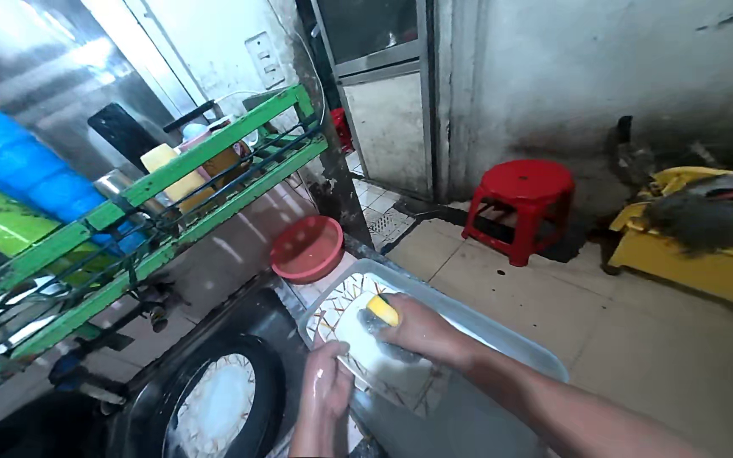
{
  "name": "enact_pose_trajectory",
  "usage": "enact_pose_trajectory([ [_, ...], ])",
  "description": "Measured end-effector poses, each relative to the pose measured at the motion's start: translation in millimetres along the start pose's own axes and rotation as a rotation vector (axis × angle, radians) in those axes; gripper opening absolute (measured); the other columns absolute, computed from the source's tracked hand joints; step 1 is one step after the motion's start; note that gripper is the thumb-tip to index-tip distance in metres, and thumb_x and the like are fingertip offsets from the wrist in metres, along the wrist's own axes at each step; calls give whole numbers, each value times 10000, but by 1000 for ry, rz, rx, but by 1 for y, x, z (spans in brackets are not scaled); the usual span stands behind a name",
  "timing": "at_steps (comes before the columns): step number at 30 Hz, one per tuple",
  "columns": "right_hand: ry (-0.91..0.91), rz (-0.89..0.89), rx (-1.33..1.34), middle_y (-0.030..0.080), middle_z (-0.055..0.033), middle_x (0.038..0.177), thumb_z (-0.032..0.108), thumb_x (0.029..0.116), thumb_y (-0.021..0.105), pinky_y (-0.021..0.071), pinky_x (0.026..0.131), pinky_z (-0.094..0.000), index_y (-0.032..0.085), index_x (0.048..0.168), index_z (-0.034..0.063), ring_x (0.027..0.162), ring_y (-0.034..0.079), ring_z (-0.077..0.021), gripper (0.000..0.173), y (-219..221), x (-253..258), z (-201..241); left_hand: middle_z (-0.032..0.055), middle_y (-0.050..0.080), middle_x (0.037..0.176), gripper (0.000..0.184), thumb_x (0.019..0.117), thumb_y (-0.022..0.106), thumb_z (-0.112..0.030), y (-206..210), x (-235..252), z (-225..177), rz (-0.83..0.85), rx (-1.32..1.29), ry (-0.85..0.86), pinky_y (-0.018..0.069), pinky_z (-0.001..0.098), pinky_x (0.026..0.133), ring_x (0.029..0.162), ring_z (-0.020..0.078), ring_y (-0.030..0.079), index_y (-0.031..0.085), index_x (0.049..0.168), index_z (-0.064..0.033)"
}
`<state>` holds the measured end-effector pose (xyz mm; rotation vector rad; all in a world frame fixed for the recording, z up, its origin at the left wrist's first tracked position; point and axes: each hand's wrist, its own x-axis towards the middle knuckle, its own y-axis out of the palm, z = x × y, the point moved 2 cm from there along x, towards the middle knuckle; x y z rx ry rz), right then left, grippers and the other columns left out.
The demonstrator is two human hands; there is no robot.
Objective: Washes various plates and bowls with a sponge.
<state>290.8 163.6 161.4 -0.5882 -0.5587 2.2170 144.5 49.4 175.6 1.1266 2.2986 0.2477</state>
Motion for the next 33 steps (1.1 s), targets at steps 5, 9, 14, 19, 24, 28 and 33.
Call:
enact_pose_trajectory([
  [5,-178,-92,104,559,-180,1441,264,853,767,412,1134,-516,557,1434,49,1351,509,-344,654,19,-7,49,179,604,1234,839,761,480,228,11,-37,-12,57,255,23,593,352,731,948,210,677,281,1525,-56],
  [9,-46,-318,115,584,-217,1395,245,856,803,444,1106,-552,574,1391,-5,1314,543,-384,633,18,23,27,194,496,1455,1022,698,507,205,11,-53,-9,45,368,134,582,386,863,1138,232,636,204,1616,-128],
  [14,-170,-147,270,576,-219,1382,258,815,767,444,1098,-488,564,1392,-3,1283,556,-337,665,41,-18,68,193,582,1289,870,770,489,225,7,-53,-20,6,345,131,590,370,783,1000,219,671,242,1553,-63],
  [19,63,-305,262,636,-252,1273,210,877,793,489,1023,-589,540,1401,4,1181,624,-397,617,21,26,35,218,465,1466,1053,720,514,183,7,-70,-6,36,440,93,572,422,837,1129,261,627,138,1637,-173],
  [24,-89,-33,444,644,-199,1239,246,801,765,528,970,-489,495,1452,60,1121,645,-297,729,42,-29,85,170,584,1250,893,697,522,184,-6,-62,-10,31,420,153,576,366,792,1003,188,652,256,1519,-40],
  [28,59,-192,529,647,-261,1229,158,850,811,527,940,-596,444,1503,94,1095,655,-394,752,21,21,51,180,384,1569,1079,698,516,179,-5,-83,-5,101,406,183,552,385,948,1263,209,570,106,1643,-140],
  [33,-42,-256,417,700,-188,1118,173,806,838,567,860,-586,536,1436,147,985,697,-332,699,13,11,66,137,518,1449,937,826,508,-5,-12,-86,-18,335,182,-15,578,405,915,1153,199,641,79,1640,-180],
])
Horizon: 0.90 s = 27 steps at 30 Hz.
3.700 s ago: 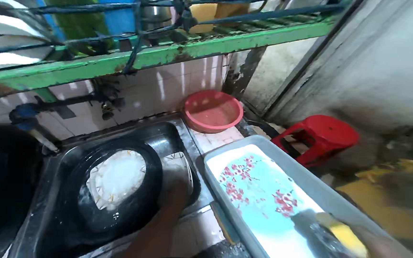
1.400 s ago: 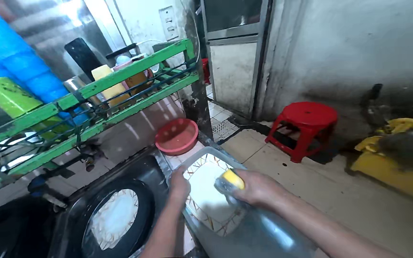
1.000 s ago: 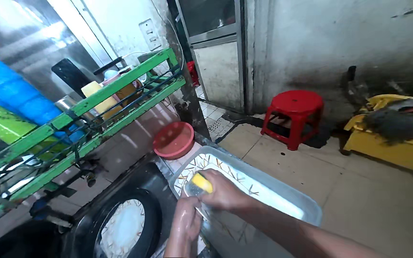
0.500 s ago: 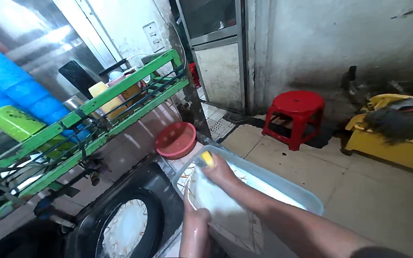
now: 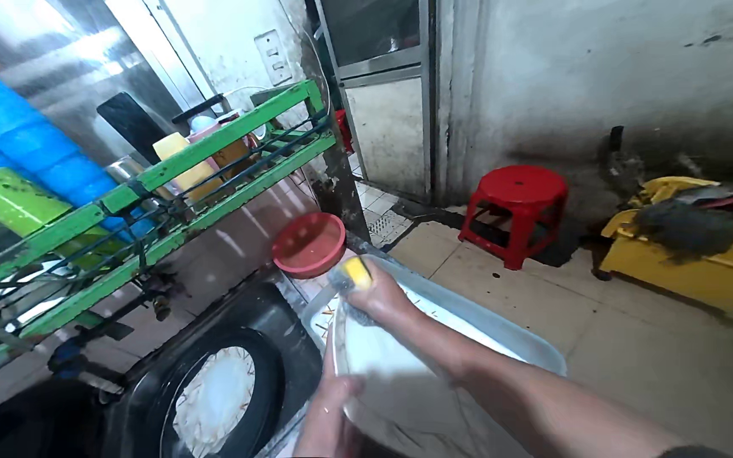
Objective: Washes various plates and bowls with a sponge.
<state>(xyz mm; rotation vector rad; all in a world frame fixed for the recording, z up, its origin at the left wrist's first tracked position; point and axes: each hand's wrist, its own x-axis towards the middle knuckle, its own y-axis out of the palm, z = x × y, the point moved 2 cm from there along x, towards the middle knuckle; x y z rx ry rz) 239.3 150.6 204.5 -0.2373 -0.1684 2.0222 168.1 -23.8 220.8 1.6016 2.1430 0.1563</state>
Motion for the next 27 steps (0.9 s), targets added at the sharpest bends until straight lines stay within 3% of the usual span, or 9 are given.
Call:
enact_pose_trajectory([
  [3,-270,249,-45,702,-115,1154,191,775,817,561,917,-472,592,1407,166,1040,681,-229,672,24,-47,35,119,734,934,467,668,535,113,-16,14,-11,-58,-159,-29,618,376,676,804,190,729,572,1112,-27],
  [4,-318,275,-45,695,-104,1196,209,785,804,545,959,-449,600,1417,174,1088,666,-211,665,27,-48,35,110,731,891,450,636,524,154,-17,16,-13,-91,-135,14,613,363,665,780,178,723,579,1050,-15],
  [8,-13,-18,-67,697,-215,1143,234,859,815,542,903,-616,588,1389,89,1028,687,-366,594,9,5,-15,172,566,1354,1033,642,538,155,-1,6,2,-264,148,82,596,362,856,1087,174,663,168,1584,-48],
  [13,-81,197,-49,678,-165,1219,292,816,785,537,971,-502,556,1426,102,1107,666,-279,679,31,-51,13,151,629,1197,832,751,582,89,-8,15,17,-269,177,145,592,353,837,1005,152,677,246,1508,9],
  [18,12,-38,69,663,-241,1205,215,856,817,544,921,-596,483,1464,66,1067,670,-378,709,7,1,-10,203,459,1458,1061,709,544,119,4,2,16,-269,160,148,552,370,933,1177,181,604,52,1625,-91],
  [22,1,-53,-8,681,-227,1151,156,821,821,539,898,-628,529,1431,94,1035,678,-380,679,-6,14,-2,144,476,1496,968,935,611,-298,-3,-1,10,68,-8,78,552,419,1003,1243,202,604,-38,1636,-141],
  [24,-187,88,-89,707,-172,1101,148,781,820,577,851,-572,588,1378,116,979,699,-313,642,9,-20,20,111,561,1420,783,893,569,-130,-18,11,1,225,-150,66,550,416,995,1221,194,619,195,1580,-101],
  [26,-404,255,-50,705,-114,1166,172,736,802,562,916,-488,633,1366,140,1062,677,-234,653,28,-50,30,88,742,935,456,665,548,120,-22,14,-6,-19,-145,50,614,352,719,830,159,724,614,1093,-23],
  [27,-426,278,-42,694,-108,1220,184,743,786,541,969,-471,634,1385,146,1123,658,-228,660,31,-53,29,77,731,872,471,607,534,171,-20,13,-8,-122,-87,74,607,326,675,770,139,714,602,1033,-18],
])
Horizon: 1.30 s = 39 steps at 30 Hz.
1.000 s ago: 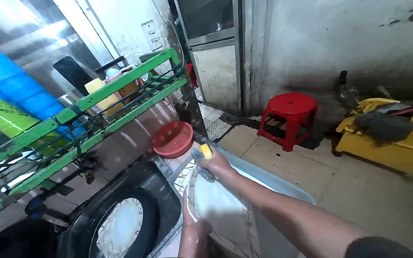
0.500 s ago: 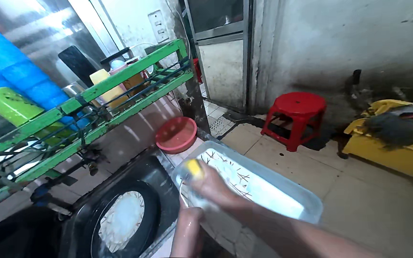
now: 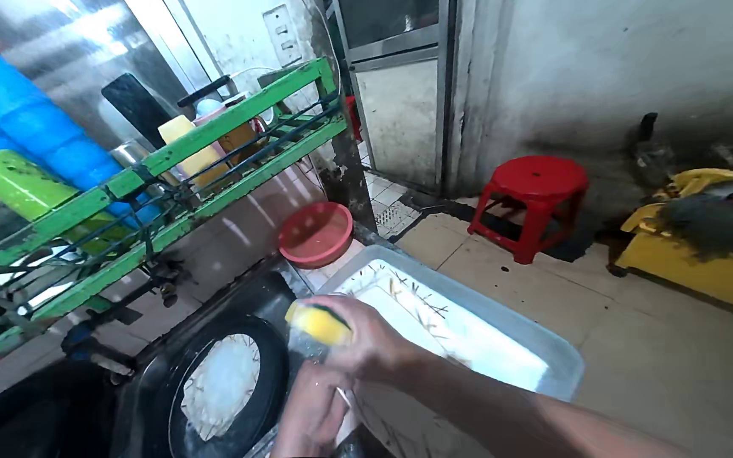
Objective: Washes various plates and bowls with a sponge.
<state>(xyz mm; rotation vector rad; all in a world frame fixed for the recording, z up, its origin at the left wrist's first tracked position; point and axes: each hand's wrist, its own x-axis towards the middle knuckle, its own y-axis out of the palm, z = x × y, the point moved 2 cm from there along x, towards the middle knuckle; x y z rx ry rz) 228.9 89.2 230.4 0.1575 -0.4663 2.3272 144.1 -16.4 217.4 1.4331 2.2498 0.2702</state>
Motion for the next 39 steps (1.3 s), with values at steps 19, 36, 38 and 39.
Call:
enact_pose_trajectory([
  [19,326,-164,-84,705,-182,1097,167,792,830,569,842,-596,560,1412,141,976,697,-340,678,-31,28,-29,112,581,1397,755,934,478,-182,7,-11,16,168,10,-35,563,410,976,1189,184,636,163,1617,-114],
  [36,294,-204,-246,663,-171,1295,254,855,808,534,981,-581,571,1446,138,1141,665,-332,647,-28,33,-65,135,703,917,637,616,544,101,-4,8,8,-277,-40,196,621,368,633,766,179,723,473,1246,42],
  [38,299,-155,-360,595,-128,1437,253,870,776,480,1081,-566,550,1477,166,1287,593,-314,653,-38,24,-80,152,700,903,538,683,511,108,-16,15,-3,-322,-192,294,630,415,603,743,221,730,467,1213,22],
  [39,266,-68,-381,561,-119,1474,247,868,757,463,1104,-551,551,1472,161,1334,554,-302,644,-31,12,-76,157,697,909,481,740,486,94,-23,18,-8,-343,-238,324,631,437,604,746,236,731,465,1213,7],
])
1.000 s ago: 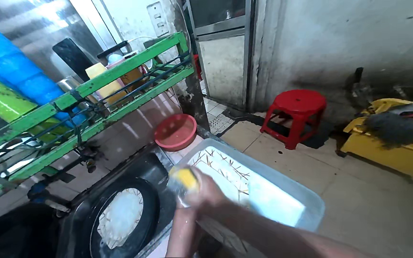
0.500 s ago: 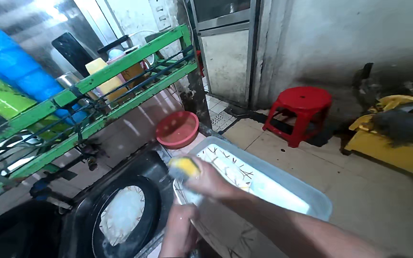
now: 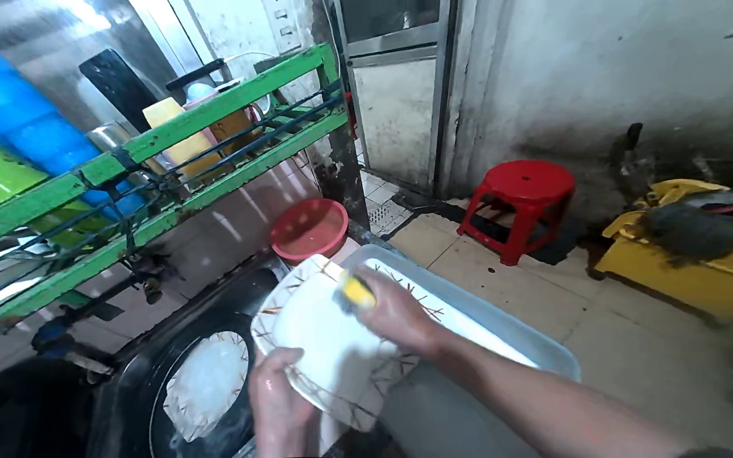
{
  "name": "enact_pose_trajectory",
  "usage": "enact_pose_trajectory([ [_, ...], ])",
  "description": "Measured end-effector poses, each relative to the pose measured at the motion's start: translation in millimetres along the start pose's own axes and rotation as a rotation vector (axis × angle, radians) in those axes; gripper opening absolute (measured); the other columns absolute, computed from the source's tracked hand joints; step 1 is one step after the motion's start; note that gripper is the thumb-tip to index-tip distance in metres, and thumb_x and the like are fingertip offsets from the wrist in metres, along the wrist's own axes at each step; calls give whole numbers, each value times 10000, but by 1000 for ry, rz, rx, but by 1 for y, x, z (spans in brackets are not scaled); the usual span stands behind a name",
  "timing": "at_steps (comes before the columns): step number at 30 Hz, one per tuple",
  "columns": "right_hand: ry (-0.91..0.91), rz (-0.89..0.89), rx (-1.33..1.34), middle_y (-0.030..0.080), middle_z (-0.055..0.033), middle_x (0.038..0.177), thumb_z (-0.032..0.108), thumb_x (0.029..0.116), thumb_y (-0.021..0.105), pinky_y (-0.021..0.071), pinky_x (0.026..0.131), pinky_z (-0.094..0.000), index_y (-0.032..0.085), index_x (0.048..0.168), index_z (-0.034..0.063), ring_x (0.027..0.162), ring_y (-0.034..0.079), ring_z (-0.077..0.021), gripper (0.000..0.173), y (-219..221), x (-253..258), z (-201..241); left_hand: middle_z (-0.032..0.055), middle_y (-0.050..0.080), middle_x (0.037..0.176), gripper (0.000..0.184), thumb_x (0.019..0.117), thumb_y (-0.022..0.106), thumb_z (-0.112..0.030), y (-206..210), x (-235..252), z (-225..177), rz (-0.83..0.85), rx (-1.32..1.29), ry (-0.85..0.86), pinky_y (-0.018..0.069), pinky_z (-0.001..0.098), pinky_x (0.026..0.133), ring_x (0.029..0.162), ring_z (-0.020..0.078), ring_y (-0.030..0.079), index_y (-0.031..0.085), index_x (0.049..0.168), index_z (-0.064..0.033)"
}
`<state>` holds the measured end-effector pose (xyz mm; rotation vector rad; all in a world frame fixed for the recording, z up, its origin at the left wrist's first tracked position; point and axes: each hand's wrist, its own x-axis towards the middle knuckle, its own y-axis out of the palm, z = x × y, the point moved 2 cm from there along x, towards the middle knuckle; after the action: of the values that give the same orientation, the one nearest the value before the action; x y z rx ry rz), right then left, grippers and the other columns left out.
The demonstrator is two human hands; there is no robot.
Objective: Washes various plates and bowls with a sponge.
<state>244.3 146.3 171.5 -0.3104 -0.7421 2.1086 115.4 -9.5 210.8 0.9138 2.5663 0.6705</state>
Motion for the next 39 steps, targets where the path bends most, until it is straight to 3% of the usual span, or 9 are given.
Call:
enact_pose_trajectory([
  [3,-421,7,-16,602,-135,1448,247,837,765,442,1157,-465,620,1401,93,1375,548,-269,602,33,-48,33,163,708,936,260,1020,366,-101,-1,10,-2,16,-64,-32,634,452,709,824,246,734,526,1199,0],
  [6,-457,71,13,567,-108,1490,285,889,703,375,1197,-467,608,1421,121,1424,488,-252,565,31,-27,56,122,722,966,466,1123,259,-349,11,-7,13,61,-51,-122,632,403,767,882,198,732,589,1198,-29],
  [13,-188,34,-212,630,-131,1355,274,836,784,442,1098,-558,658,1358,131,1308,542,-341,555,-6,5,-6,139,714,1035,471,1124,265,-382,10,8,-10,28,-93,33,631,474,788,936,234,730,563,1272,-49],
  [20,-491,290,-329,595,-162,1407,411,876,769,422,1107,-565,508,1481,114,1305,551,-375,723,-4,-64,57,183,683,1061,482,1096,365,-440,12,36,-17,-232,-11,-112,602,524,767,932,288,702,564,1260,-34],
  [23,-285,435,-386,609,-127,1395,231,900,734,411,1123,-547,507,1491,158,1319,548,-330,638,-47,-43,58,180,677,1052,422,1100,370,-388,30,34,-27,-132,-42,-164,608,506,766,925,286,702,552,1258,-42],
  [26,-204,300,-225,726,-65,1085,247,814,820,566,867,-515,649,1309,184,1002,694,-237,528,-88,-40,58,193,675,1139,453,1073,402,-469,29,38,-36,150,22,-201,596,596,772,994,366,701,513,1302,-95],
  [30,-67,262,203,709,-94,958,50,715,831,591,748,-405,638,1228,35,831,688,-186,548,-115,-26,22,69,485,1507,732,977,535,-545,12,59,-36,332,525,63,440,416,1092,1349,189,489,366,1557,-132],
  [35,185,227,569,700,-73,903,34,836,716,589,669,-311,550,1294,46,735,682,-142,487,-116,-17,-29,58,711,943,406,901,611,-179,17,52,-32,415,551,-9,604,301,801,857,114,708,506,1246,8],
  [39,320,-252,487,663,-254,1168,334,915,786,524,935,-606,529,1406,30,1046,664,-381,631,-116,9,-49,106,724,938,220,1027,483,-53,46,30,-13,416,515,-80,615,339,809,854,159,719,585,1197,42],
])
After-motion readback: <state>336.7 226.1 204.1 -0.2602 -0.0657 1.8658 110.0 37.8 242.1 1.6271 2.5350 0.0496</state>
